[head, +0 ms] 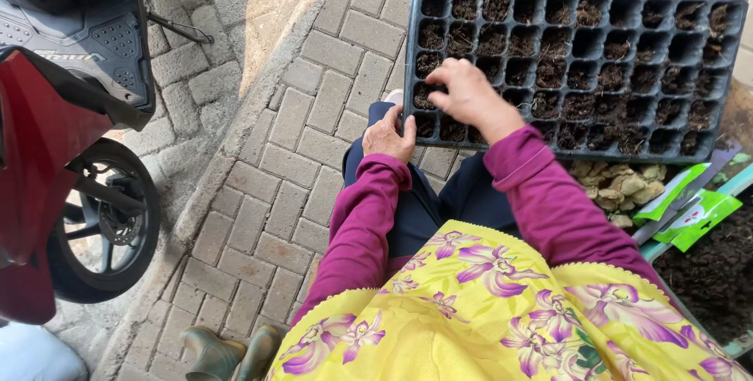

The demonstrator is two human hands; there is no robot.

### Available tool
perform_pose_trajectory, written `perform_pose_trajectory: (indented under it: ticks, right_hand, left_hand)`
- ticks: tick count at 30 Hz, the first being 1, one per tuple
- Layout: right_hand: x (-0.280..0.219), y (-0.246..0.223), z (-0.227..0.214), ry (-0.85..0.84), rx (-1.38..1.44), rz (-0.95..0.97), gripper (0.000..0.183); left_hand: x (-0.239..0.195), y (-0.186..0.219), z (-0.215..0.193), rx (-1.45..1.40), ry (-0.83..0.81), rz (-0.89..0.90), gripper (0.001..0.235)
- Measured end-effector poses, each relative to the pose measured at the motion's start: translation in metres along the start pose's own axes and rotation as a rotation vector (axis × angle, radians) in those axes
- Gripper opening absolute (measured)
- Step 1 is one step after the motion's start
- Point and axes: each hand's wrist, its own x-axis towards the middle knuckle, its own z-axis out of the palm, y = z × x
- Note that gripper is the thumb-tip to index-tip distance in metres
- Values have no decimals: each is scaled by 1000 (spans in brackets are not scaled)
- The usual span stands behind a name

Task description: Plant seeds into a seed starter tray and then add soil on top.

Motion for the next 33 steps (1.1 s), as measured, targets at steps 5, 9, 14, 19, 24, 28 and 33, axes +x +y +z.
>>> perform_pose_trajectory:
  ticks: [5, 9, 14, 19, 24, 28, 33]
  right_hand:
    - [-18, -29, 16, 105, -138, 72, 27]
    - [-17, -31, 45, 139, -276, 54, 31]
    - [-22, -30, 60, 164, -203, 99, 18]
    - [-17, -16, 75, 189, -123, 123, 18]
    - [-7, 0, 112, 285, -42, 80, 13]
    - [3, 8, 101, 285, 144, 147, 15]
    - [-24, 30, 43, 367, 400, 405, 21]
  left_hand:
    - [0, -11, 6, -23, 34, -8, 30]
    - [4, -33, 20, -19, 64, 48, 32]
    - [2, -31, 16, 49, -4, -12, 34]
    - [12, -53, 27, 96, 22, 71, 35]
    - [19, -65, 28, 31, 28, 56, 38]
    - [24, -65, 21, -3, -3, 73, 38]
    - [21, -66, 22, -27, -42, 14, 38]
